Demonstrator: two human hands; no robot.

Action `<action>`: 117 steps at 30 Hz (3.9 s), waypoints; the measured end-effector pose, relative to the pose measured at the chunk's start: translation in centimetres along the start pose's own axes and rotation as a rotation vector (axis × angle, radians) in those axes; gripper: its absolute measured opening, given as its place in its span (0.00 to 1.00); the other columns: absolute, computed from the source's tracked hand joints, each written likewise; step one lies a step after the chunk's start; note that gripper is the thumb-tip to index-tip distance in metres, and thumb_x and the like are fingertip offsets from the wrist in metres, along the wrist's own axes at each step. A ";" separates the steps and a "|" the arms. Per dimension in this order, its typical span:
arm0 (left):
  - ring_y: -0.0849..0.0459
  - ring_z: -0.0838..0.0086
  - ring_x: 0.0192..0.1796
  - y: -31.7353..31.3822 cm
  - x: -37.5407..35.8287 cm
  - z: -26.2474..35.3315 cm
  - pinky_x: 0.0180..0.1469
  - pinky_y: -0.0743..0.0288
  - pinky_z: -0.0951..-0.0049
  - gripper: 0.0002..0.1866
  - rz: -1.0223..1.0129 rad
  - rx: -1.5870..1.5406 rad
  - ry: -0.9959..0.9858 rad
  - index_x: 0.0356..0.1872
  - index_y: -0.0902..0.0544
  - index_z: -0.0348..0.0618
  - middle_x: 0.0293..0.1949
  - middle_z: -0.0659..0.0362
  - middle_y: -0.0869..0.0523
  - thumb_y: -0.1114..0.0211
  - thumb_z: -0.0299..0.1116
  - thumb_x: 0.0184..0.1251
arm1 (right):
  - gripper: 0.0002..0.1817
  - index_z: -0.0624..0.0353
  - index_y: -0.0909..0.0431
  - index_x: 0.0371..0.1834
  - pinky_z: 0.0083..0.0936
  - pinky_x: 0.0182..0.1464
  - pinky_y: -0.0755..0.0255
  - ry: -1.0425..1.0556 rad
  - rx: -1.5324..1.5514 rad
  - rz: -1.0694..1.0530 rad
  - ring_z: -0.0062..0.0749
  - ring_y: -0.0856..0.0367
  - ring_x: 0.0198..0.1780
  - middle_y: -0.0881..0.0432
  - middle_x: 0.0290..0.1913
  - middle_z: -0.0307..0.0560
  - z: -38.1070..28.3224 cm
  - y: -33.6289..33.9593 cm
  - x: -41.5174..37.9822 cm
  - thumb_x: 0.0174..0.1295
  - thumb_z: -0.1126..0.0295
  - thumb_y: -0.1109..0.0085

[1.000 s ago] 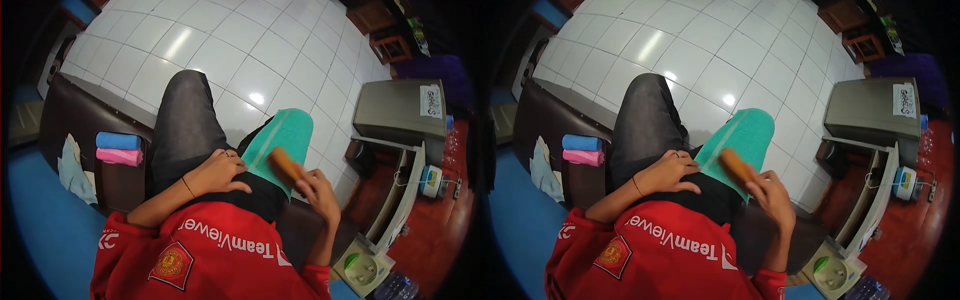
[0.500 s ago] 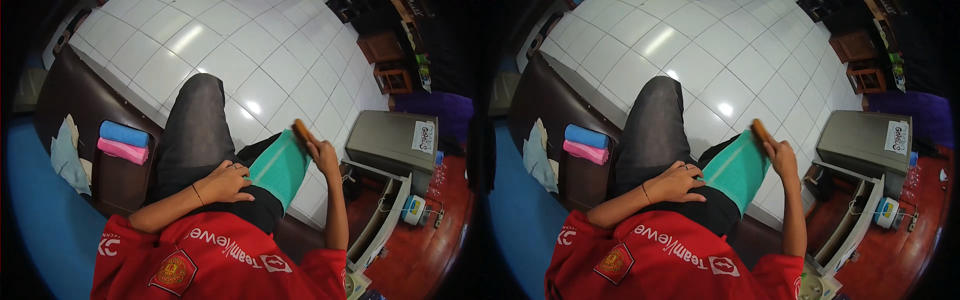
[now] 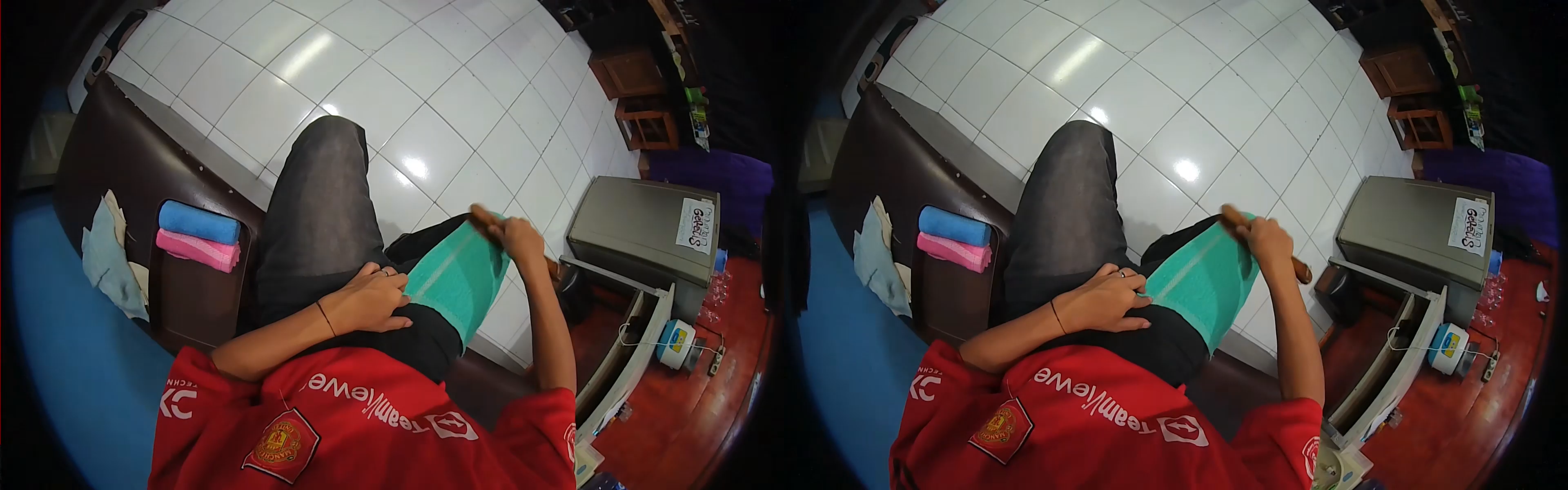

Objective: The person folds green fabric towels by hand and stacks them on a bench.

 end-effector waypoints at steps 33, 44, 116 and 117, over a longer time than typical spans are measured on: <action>0.26 0.63 0.51 0.4 0.7 -0.4 0.55 0.38 0.63 0.19 -0.149 -0.032 0.055 0.45 0.12 0.48 0.44 0.54 0.24 0.31 0.48 0.57 | 0.22 0.41 0.23 0.64 0.32 0.42 0.26 0.641 0.635 -0.103 0.40 0.22 0.36 0.23 0.34 0.48 -3.5 -2.9 -11.8 0.66 0.56 0.41; 0.24 0.64 0.52 0.6 0.5 -0.1 0.57 0.38 0.62 0.21 -0.122 -0.058 0.059 0.49 0.14 0.48 0.44 0.55 0.23 0.31 0.48 0.58 | 0.20 0.37 0.22 0.62 0.35 0.37 0.25 -0.306 0.040 0.491 0.46 0.17 0.35 0.20 0.34 0.57 7.4 -2.6 -2.0 0.70 0.50 0.49; 0.28 0.85 0.32 3.7 14.5 2.0 0.34 0.32 0.82 0.12 0.397 -0.475 0.199 0.40 0.23 0.36 0.30 0.64 0.22 0.43 0.37 0.75 | 0.15 0.62 0.25 0.46 0.23 0.42 0.30 -0.511 2.070 0.882 0.22 0.24 0.39 0.22 0.38 0.38 1.2 -13.4 -18.7 0.57 0.76 0.33; 0.29 0.84 0.31 4.9 14.8 3.0 0.33 0.33 0.81 0.12 0.452 -0.411 0.143 0.41 0.24 0.35 0.29 0.64 0.23 0.43 0.37 0.76 | 0.14 0.61 0.25 0.45 0.22 0.42 0.30 -0.449 2.083 0.974 0.21 0.25 0.39 0.22 0.37 0.36 1.6 -12.1 -19.1 0.57 0.75 0.32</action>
Point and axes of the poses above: each hand's wrist, its own x-axis towards the middle knuckle, its own y-axis out of the back of the hand, z = x × y, the point moved 2 cm from there along x, towards the middle knuckle
